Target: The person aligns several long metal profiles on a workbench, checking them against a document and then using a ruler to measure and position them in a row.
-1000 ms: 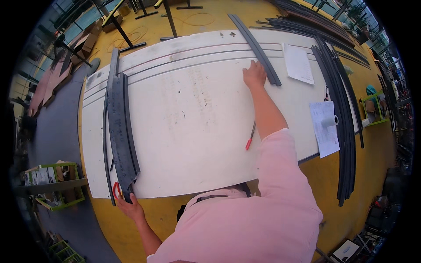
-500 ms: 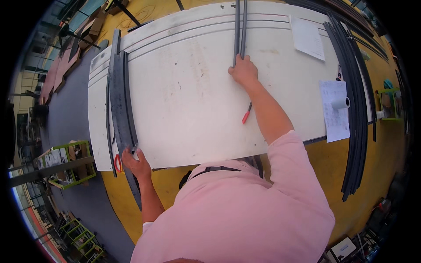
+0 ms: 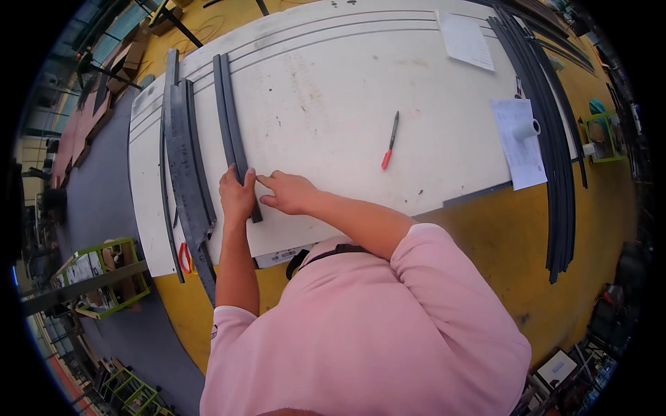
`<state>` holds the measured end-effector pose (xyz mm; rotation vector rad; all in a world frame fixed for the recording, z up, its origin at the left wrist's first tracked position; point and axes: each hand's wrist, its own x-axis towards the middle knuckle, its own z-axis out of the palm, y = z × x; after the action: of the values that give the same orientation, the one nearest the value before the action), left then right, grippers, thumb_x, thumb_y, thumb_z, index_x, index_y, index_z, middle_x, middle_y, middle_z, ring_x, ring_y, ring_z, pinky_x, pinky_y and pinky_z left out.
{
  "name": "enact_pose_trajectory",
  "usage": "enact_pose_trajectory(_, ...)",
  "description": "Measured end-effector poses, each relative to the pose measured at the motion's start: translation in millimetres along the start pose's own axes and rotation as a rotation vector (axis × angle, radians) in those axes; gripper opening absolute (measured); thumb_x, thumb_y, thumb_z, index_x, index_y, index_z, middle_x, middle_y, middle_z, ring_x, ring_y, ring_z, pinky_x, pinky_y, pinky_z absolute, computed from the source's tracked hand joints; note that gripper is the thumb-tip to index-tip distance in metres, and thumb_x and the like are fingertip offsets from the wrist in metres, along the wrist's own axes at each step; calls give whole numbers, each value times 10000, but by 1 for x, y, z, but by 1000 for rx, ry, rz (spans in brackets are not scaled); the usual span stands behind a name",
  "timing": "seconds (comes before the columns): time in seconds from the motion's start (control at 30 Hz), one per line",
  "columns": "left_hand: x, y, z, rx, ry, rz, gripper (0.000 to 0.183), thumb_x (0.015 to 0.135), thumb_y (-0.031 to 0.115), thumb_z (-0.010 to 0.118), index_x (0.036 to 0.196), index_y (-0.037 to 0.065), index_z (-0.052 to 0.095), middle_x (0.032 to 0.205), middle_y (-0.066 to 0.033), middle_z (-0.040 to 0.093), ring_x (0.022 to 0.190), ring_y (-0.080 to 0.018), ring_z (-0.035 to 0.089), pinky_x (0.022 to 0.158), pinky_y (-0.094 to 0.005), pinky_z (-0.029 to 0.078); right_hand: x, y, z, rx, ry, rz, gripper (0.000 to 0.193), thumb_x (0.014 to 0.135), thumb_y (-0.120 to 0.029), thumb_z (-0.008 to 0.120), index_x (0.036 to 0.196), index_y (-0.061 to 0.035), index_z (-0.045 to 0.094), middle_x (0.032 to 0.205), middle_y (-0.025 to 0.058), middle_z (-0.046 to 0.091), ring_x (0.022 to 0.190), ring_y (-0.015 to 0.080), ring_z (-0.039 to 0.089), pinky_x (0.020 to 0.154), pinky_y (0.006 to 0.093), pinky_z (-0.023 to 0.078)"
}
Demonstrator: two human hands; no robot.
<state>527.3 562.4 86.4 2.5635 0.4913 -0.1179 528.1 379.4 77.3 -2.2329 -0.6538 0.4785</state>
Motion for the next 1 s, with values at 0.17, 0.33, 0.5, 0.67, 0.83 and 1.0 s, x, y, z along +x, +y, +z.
enact_pose_trajectory(0.17,0,-37,24,343,144,29,686,1019,380,625,1602,88,412,1644,-233,365,1522,-393,344,1170,-617,307,-71,66,-91,-243,494,395,416,1010,-290,659,1365,-81,604,1226,156,656,1083,353,683,920,471,562)
enact_pose_trajectory(0.33,19,-53,12,465,186,19,613,1044,287,578,1602,87,421,1684,-164,330,1559,-346,278,1186,-546,250,-112,110,-137,-310,468,944,529,1032,-417,612,1330,14,535,1086,222,752,959,364,757,864,486,593)
enact_pose_trajectory(0.5,26,-70,5,445,268,21,582,1017,244,607,1560,77,478,1657,-171,377,1560,-357,279,1191,-564,254,-105,127,-127,-262,467,948,454,1048,-411,587,1225,5,563,919,193,769,919,375,760,854,482,590)
enact_pose_trajectory(0.67,-12,-12,24,89,216,397,505,971,158,670,1448,28,565,1542,-188,490,1464,-393,405,1151,-576,338,-108,158,-118,-365,533,779,380,1048,-370,579,1100,5,611,832,166,760,785,362,747,737,470,588)
enact_pose_trajectory(0.83,-71,78,60,-554,-681,212,513,1059,300,596,1474,1,553,1377,-189,683,1139,-315,700,967,-409,553,-111,94,-117,272,607,716,324,1013,-265,635,1105,45,649,752,116,717,589,201,664,571,344,532)
enact_pose_trajectory(1.0,-78,125,91,-582,-772,280,515,1060,232,608,1515,11,506,1425,-179,619,1176,-242,655,954,-374,563,-109,86,-76,889,560,550,279,996,-215,681,1080,50,653,749,47,683,632,88,606,568,266,487)
